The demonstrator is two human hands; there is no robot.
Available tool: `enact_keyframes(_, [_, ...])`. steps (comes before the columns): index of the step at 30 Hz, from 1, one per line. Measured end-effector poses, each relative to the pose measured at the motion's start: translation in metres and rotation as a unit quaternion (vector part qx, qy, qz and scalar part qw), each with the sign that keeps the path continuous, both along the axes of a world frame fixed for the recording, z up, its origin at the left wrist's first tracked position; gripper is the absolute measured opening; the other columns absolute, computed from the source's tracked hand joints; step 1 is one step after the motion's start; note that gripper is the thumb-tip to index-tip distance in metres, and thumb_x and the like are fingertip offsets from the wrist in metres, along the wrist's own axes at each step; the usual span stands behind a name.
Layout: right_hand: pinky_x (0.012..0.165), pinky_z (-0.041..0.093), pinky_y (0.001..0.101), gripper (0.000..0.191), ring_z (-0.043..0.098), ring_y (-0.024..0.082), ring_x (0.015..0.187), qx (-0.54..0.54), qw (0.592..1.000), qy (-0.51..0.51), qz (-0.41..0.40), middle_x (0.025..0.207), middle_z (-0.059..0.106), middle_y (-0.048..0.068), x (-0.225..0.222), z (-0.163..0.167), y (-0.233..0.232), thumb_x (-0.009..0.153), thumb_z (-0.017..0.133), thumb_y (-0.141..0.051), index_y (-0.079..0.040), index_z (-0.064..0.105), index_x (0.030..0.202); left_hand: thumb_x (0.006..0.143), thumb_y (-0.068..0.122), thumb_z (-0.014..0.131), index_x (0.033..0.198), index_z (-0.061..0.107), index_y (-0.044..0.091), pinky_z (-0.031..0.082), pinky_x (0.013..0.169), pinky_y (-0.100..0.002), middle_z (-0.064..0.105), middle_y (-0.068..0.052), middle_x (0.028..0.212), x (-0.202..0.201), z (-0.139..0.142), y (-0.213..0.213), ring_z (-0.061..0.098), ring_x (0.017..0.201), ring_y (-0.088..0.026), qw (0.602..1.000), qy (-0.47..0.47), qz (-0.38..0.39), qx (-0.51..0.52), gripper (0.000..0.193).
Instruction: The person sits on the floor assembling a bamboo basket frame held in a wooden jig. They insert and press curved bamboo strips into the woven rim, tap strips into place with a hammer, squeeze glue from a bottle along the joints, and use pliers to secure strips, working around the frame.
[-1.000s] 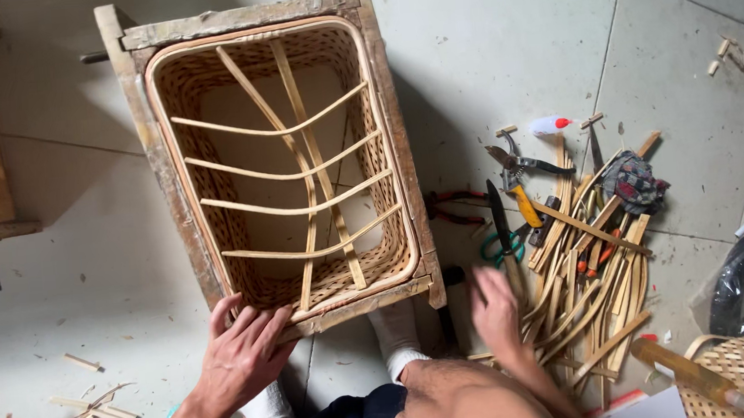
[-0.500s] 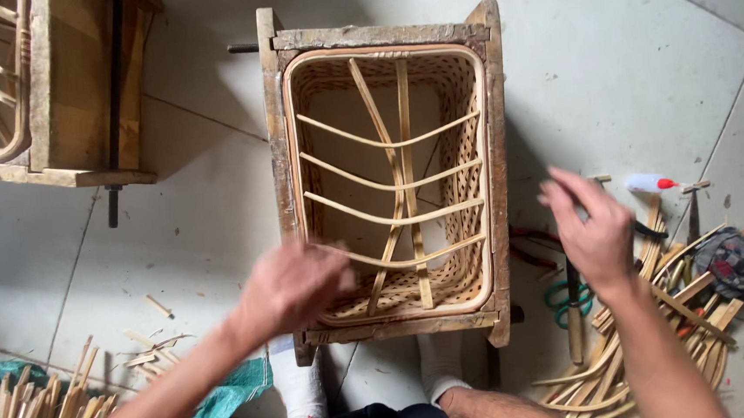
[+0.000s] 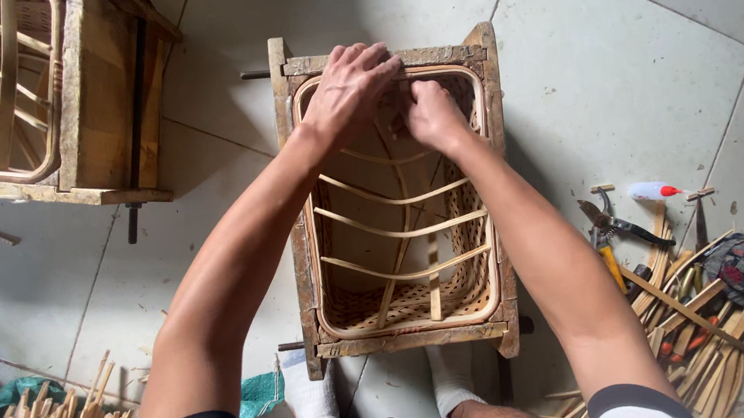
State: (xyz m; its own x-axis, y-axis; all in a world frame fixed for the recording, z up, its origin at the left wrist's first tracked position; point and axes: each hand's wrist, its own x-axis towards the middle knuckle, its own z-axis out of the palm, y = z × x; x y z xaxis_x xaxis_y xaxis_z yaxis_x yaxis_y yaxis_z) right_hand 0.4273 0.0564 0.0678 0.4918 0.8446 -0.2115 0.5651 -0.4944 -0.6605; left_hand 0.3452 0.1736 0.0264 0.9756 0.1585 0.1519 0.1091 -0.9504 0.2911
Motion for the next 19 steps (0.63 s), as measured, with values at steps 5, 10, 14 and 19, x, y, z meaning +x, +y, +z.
enact_keyframes(5, [0.075,0.055,0.0528,0.013,0.071,0.044,0.084,-0.072,0.996,-0.048,-0.018,0.088,0.071,0.029,-0.005,0.0,-0.005,0.089,0.057,-0.001,0.003,0.065,0.099,0.094,-0.002,0.06,0.156,0.052,0.024,0.04,0.114,-0.047,0.05,-0.022,0.156,-0.014,0.001,-0.005,0.054,0.131,-0.034,0.997,0.009,-0.007,0.079,0.069])
enact_keyframes(10, [0.079,0.058,0.0502,0.016,0.075,0.039,0.088,-0.047,0.997,0.035,-0.04,0.095,0.07,0.031,-0.001,-0.008,0.002,0.096,0.054,-0.004,0.006,0.067,0.096,0.099,0.003,0.059,0.157,0.045,0.015,0.032,0.121,-0.054,0.044,-0.017,0.161,-0.018,0.0,-0.012,0.042,0.147,-0.036,0.993,-0.031,-0.051,0.097,0.061])
enact_keyframes(14, [0.079,0.059,0.0506,0.017,0.073,0.042,0.09,-0.034,0.999,0.014,-0.037,0.096,0.069,0.034,-0.004,-0.016,-0.005,0.089,0.049,0.005,0.008,0.061,0.101,0.102,0.005,0.053,0.161,0.039,0.013,0.026,0.124,-0.055,0.036,-0.013,0.165,-0.016,-0.001,-0.017,0.033,0.151,-0.036,0.992,0.057,-0.056,0.097,0.062])
enact_keyframes(19, [0.079,0.058,0.0527,0.016,0.072,0.044,0.092,-0.009,0.999,0.008,-0.041,0.098,0.07,0.032,-0.012,-0.01,-0.006,0.099,0.049,-0.001,0.005,0.059,0.11,0.102,0.009,0.051,0.163,0.03,0.014,0.017,0.125,-0.054,0.027,-0.014,0.167,-0.013,0.0,-0.017,0.026,0.152,-0.038,0.988,0.069,-0.055,0.123,0.065])
